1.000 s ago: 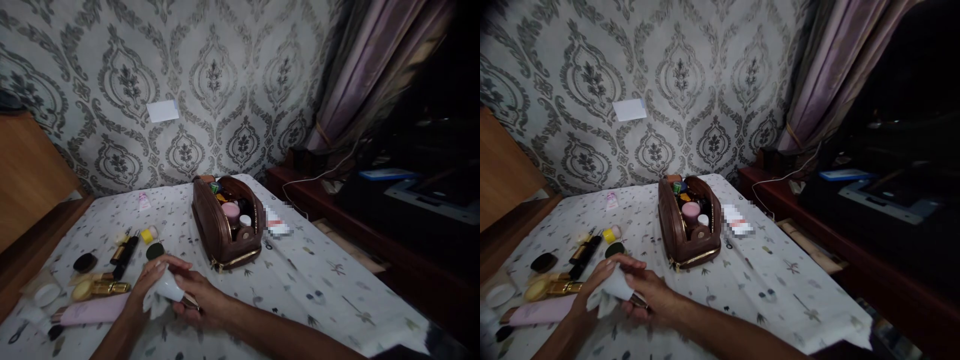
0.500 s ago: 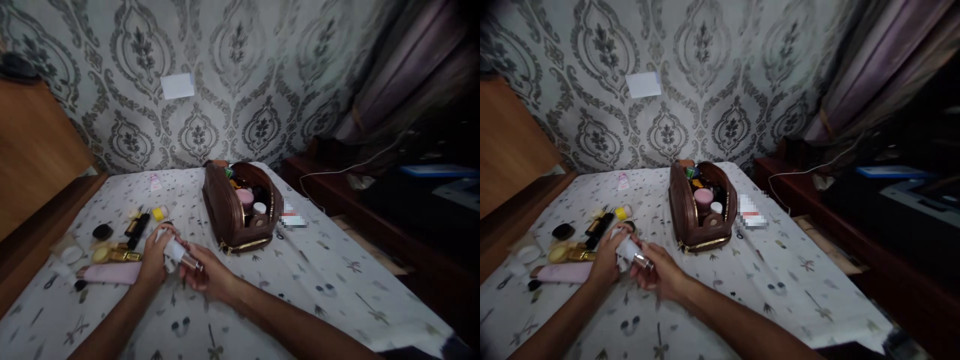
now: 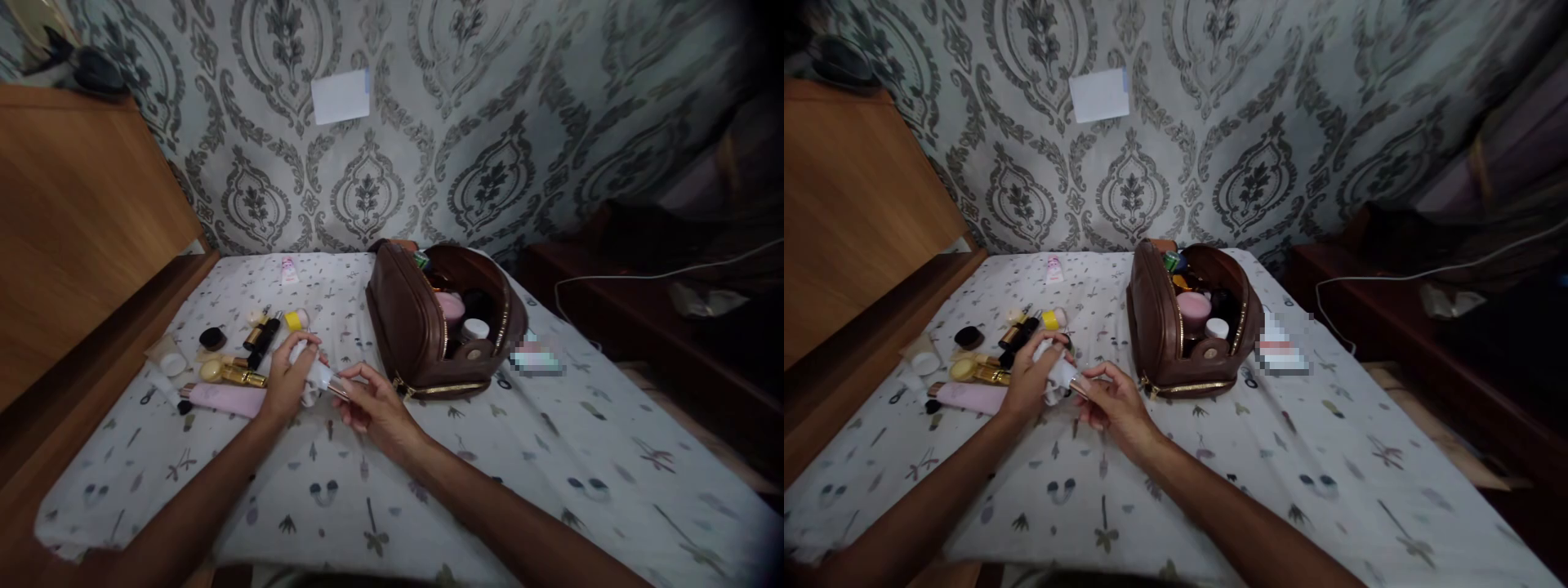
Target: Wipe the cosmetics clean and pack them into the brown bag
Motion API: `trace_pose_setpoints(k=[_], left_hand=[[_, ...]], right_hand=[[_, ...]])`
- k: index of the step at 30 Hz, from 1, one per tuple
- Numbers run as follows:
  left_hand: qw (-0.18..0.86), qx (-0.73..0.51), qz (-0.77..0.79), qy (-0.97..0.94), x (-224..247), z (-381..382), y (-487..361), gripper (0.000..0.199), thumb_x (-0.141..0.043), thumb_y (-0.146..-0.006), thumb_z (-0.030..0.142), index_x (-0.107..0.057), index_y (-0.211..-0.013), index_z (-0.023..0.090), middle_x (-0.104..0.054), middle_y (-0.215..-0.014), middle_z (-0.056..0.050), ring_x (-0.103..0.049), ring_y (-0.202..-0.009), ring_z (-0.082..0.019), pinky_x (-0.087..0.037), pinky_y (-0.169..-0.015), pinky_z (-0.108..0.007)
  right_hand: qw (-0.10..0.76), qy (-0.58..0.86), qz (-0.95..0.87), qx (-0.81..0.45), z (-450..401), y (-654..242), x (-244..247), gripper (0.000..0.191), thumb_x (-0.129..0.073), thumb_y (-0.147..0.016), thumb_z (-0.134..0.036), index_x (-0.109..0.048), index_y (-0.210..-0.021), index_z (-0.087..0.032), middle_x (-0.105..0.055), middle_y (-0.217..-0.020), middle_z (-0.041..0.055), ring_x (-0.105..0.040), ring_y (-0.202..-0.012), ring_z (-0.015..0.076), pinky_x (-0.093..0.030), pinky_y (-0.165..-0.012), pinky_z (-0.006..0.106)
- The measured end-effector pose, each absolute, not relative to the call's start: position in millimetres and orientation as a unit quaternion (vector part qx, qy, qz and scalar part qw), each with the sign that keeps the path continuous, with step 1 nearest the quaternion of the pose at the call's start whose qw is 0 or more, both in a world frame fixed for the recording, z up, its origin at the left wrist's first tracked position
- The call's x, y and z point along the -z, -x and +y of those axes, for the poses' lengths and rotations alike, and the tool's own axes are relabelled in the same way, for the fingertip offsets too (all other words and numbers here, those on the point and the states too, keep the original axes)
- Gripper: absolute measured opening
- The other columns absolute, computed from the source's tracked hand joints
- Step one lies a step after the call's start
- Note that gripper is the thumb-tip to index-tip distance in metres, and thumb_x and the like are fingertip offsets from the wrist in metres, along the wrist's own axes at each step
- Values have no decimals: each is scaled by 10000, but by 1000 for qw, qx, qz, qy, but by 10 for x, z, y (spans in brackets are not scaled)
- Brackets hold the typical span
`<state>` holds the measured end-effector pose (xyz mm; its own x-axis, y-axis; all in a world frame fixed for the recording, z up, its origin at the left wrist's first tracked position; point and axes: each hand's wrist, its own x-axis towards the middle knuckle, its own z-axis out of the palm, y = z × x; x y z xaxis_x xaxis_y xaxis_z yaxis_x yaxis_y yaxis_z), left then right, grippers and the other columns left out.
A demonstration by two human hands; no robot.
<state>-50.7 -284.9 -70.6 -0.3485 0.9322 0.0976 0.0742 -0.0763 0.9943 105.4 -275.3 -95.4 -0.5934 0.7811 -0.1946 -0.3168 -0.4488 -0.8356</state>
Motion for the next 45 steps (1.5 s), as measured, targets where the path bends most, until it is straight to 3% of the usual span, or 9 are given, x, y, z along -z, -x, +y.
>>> trace_pose_setpoints(k=[4,8,13,19,25,31,38,41,45], left_hand=[[267,-517,602,-547,703,-2872,507,191,-640,-782,371,-595,-859,201,-613,-813,11,-576,-790,-169,-450,-737,-259],[251,-490,628,-550,727,-2870,500,284,-696,-731,364,-569,-935,212,-591,-804,25,-553,-761,-172,-430,-684,-254],[238,-535,608,-536,746,-2848,527,136,-555,-851,338,-571,-863,203,-584,-778,10,-540,-712,-151,-428,-652,-243],[312,-597,577,-462,765,-2846,547,215,-507,-898,412,-539,-934,202,-609,-716,16,-537,-550,-117,-425,-511,-208],[346,-632,543,-431,778,-2824,545,244,-528,-893,452,-528,-933,211,-612,-714,25,-589,-563,-132,-470,-519,-223],[317,-531,581,-530,724,-2852,547,229,-544,-877,414,-577,-823,194,-603,-715,12,-560,-635,-139,-445,-603,-234],[212,-451,625,-601,732,-2859,554,241,-689,-739,417,-623,-855,218,-601,-710,33,-512,-627,-159,-405,-604,-255],[197,-447,633,-600,749,-2851,540,249,-699,-721,417,-626,-853,218,-626,-741,26,-545,-679,-176,-424,-646,-266],[217,-493,620,-570,738,-2848,539,189,-606,-819,398,-608,-816,208,-616,-746,19,-553,-688,-162,-417,-633,-246]], right_hand=[[383,298,-472,-736,-2717,-1073,1000,489,-823,-647,-518,-545,-904,-209,-595,-682,-59,-513,-490,75,-332,-448,195],[414,284,-540,-676,-2719,-1079,1036,415,-818,-676,-456,-566,-886,-202,-560,-738,-48,-510,-610,94,-405,-555,222],[397,280,-554,-676,-2771,-1058,1031,406,-816,-689,-424,-572,-921,-199,-579,-786,-30,-551,-717,121,-443,-638,237],[304,283,-462,-784,-2788,-1048,981,670,-824,-632,-558,-525,-1117,-207,-640,-763,-40,-548,-483,80,-324,-425,193],[257,256,-394,-845,-2796,-1065,917,504,-780,-670,-600,-582,-800,-155,-661,-662,-3,-498,-425,51,-248,-385,177],[296,281,-519,-751,-2768,-1099,958,472,-724,-735,-582,-639,-905,-150,-577,-625,-42,-466,-433,62,-280,-399,189],[386,303,-676,-550,-2777,-1149,984,241,-679,-788,-261,-706,-1020,-198,-629,-848,11,-550,-763,172,-462,-747,292],[388,322,-718,-481,-2783,-1158,1013,339,-673,-763,-172,-707,-1097,-223,-668,-940,42,-579,-869,214,-453,-841,331],[413,317,-654,-549,-2777,-1124,1074,458,-733,-738,-231,-659,-1190,-224,-673,-1060,55,-614,-958,215,-472,-874,334]])
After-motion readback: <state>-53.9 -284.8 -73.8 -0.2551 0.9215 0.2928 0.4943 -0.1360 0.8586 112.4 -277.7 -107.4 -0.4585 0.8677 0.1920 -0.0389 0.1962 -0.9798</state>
